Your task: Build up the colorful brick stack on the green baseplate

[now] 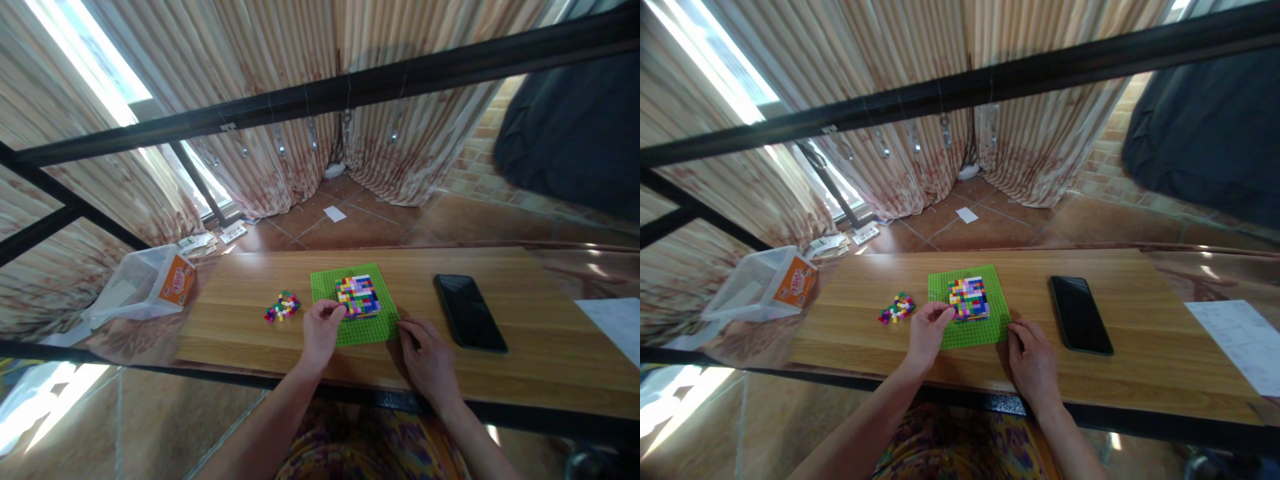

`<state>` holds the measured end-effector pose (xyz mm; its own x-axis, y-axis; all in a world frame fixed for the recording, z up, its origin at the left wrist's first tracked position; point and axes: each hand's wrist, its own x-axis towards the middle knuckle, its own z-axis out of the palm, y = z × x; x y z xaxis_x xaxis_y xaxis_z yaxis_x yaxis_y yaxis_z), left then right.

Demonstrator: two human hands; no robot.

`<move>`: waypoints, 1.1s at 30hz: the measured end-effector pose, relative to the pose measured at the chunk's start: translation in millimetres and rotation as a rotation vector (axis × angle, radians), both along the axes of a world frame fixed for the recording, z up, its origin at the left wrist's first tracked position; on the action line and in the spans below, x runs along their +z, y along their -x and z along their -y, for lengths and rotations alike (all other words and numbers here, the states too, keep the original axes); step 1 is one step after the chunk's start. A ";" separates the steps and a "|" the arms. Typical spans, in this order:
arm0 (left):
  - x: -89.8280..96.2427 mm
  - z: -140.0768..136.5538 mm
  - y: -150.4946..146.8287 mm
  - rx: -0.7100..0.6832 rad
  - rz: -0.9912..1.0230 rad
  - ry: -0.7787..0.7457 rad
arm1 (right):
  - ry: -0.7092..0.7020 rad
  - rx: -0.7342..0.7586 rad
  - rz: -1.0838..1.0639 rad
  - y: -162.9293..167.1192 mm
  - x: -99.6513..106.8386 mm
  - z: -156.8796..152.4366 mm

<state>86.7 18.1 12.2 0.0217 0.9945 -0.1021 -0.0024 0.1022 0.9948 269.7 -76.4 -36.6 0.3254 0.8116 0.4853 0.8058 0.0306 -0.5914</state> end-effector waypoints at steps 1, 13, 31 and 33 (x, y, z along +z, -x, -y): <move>0.1 -0.7 0.0 -0.002 0.020 0.021 | 0.001 0.001 -0.001 0.1 0.2 0.0; 19.9 -11.6 -0.6 -0.027 0.060 0.230 | 0.039 0.014 0.061 0.8 -0.7 -0.9; 17.7 -13.6 68.4 0.028 -0.053 -0.078 | 0.015 0.027 0.102 -2.6 -8.7 -1.5; 12.7 -14.0 91.2 0.056 -0.168 -0.155 | 0.017 0.022 0.116 -3.9 -10.6 -1.0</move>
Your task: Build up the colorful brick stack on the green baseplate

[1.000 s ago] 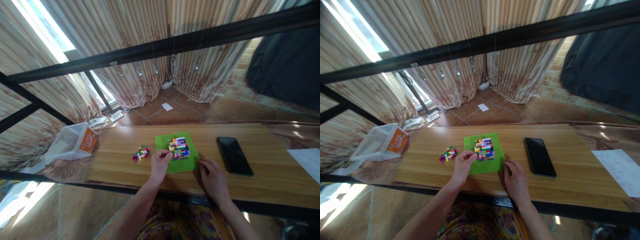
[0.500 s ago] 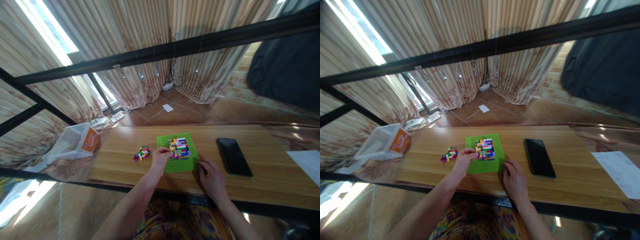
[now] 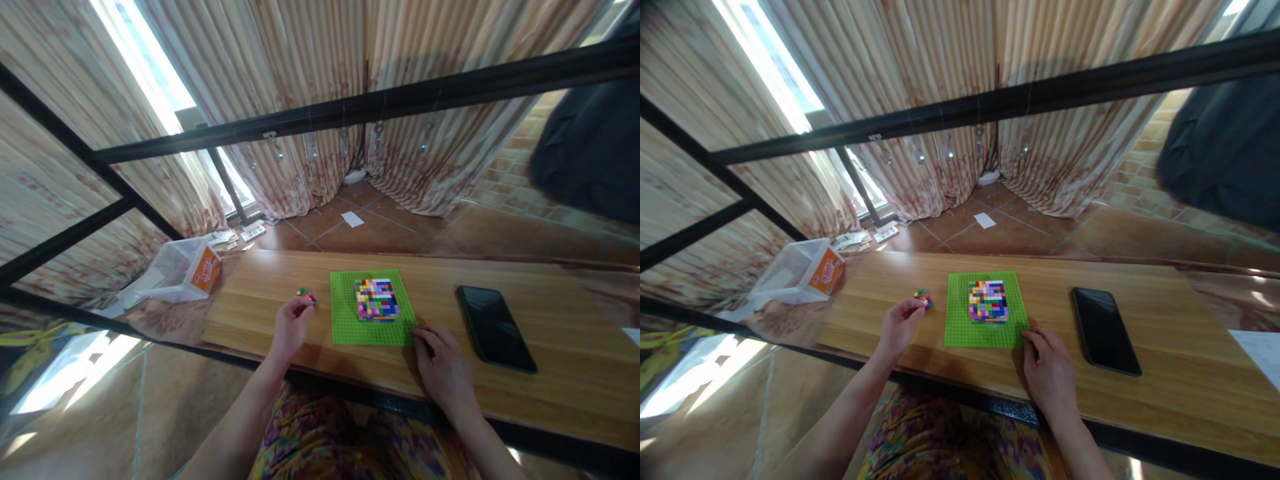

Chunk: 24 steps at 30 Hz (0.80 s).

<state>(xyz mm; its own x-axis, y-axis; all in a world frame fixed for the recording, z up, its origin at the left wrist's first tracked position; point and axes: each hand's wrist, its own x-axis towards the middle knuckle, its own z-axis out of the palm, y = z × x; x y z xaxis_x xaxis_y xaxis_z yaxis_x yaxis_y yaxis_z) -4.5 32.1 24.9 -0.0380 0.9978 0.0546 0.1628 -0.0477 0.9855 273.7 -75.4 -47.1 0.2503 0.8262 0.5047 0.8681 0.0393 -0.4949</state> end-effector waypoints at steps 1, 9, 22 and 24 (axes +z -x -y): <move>-2.7 0.5 9.8 0.008 -0.094 -0.037 | 0.000 -0.001 0.008 -0.7 -0.7 0.2; -8.5 4.5 18.7 -0.066 -0.886 -0.298 | 0.002 -0.001 0.017 -3.4 -1.9 1.0; -10.9 -1.5 10.9 -0.135 -1.107 -0.286 | 0.011 0.017 0.043 -5.0 -3.3 2.7; -11.0 -4.1 11.0 -0.153 -1.107 -0.291 | 0.011 0.014 0.041 -4.9 -3.4 2.7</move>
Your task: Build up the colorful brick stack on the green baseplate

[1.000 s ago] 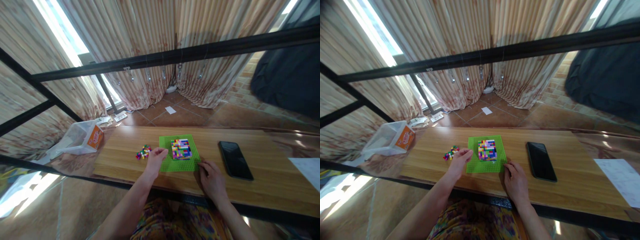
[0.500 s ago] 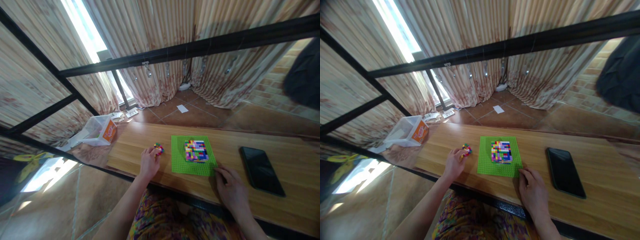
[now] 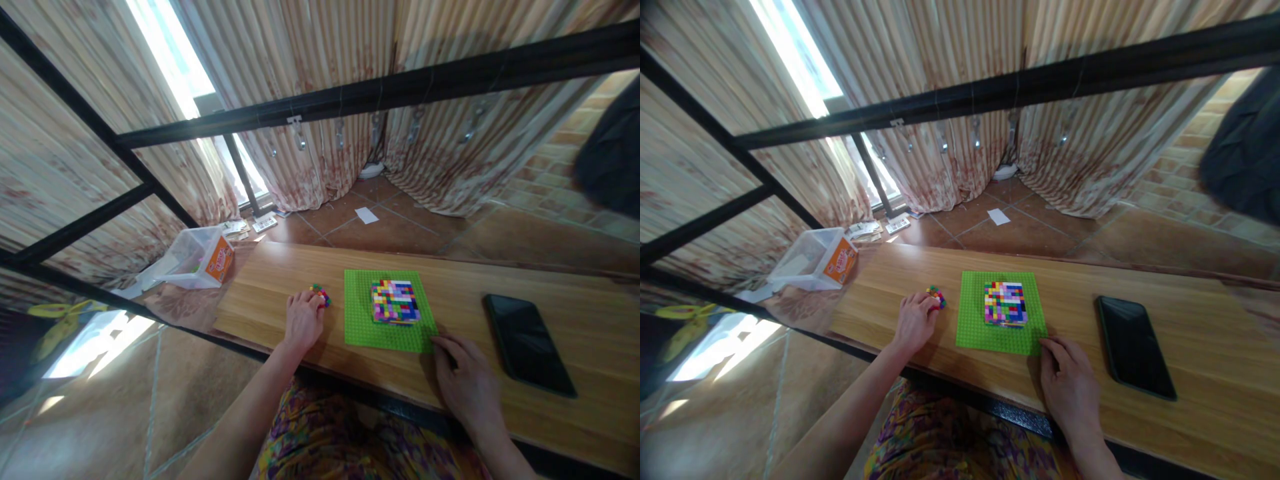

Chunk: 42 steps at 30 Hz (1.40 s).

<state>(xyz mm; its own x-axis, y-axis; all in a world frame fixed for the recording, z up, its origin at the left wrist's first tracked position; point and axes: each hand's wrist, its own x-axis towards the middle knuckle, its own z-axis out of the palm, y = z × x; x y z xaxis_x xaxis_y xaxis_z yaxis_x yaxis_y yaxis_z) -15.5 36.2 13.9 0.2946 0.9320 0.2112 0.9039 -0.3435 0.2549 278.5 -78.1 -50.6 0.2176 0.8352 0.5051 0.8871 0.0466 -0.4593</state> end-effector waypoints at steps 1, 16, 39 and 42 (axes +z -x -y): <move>0.3 -1.1 0.1 -0.006 -0.002 0.001 | 0.000 -0.004 -0.002 0.2 0.1 -0.1; 19.7 26.5 -57.3 -0.217 0.606 0.118 | 0.004 -0.029 -0.056 5.2 4.7 -1.2; -6.0 22.4 -100.6 -0.091 1.074 0.154 | 0.013 -0.021 -0.068 8.0 11.5 -2.3; -6.5 20.2 -103.6 -0.044 1.156 0.214 | 0.013 -0.029 -0.057 8.2 11.5 -2.6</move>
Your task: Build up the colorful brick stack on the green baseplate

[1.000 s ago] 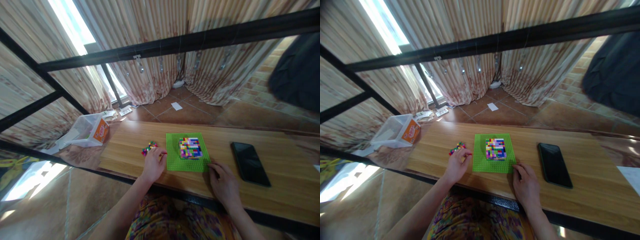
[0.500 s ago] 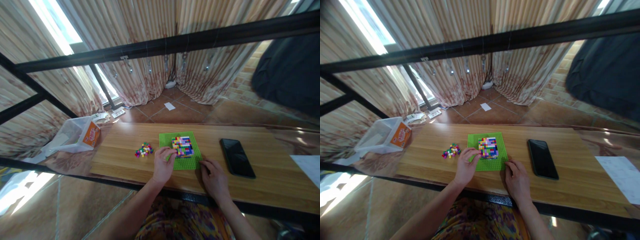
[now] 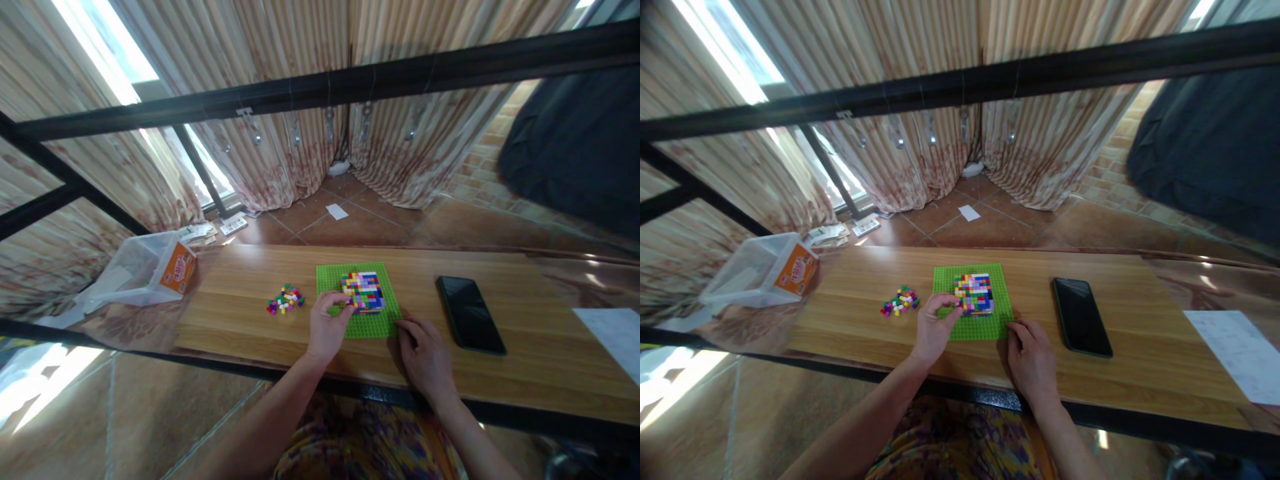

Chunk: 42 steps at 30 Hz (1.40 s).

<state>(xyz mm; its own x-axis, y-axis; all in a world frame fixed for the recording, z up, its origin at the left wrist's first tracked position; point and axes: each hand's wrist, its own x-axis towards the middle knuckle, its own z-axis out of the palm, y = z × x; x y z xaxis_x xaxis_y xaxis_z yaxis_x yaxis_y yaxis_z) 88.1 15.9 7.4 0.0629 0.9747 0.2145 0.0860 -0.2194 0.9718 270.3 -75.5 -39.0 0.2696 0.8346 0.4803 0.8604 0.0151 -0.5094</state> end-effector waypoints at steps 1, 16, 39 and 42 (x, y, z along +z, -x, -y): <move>-0.5 -0.4 -1.4 0.008 0.030 0.044 | -0.001 0.000 0.003 0.1 0.2 -0.1; 4.9 -11.2 -18.2 0.082 0.265 0.426 | -0.033 0.046 0.032 -1.6 -1.3 -1.7; -12.3 1.5 144.7 0.327 -0.614 0.012 | -0.051 0.025 0.155 -8.7 -9.4 2.1; -9.5 3.6 138.9 0.273 -0.744 -0.053 | -0.044 0.019 0.164 -8.5 -8.4 2.4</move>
<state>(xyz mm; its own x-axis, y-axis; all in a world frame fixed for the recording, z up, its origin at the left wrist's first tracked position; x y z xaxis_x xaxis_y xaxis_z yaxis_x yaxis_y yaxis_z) -50.8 12.3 -2.1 -0.0321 0.9660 0.2564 0.7660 -0.1410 0.6272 278.8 -78.0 -47.4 0.1685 0.8159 0.5531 0.9313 0.0520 -0.3604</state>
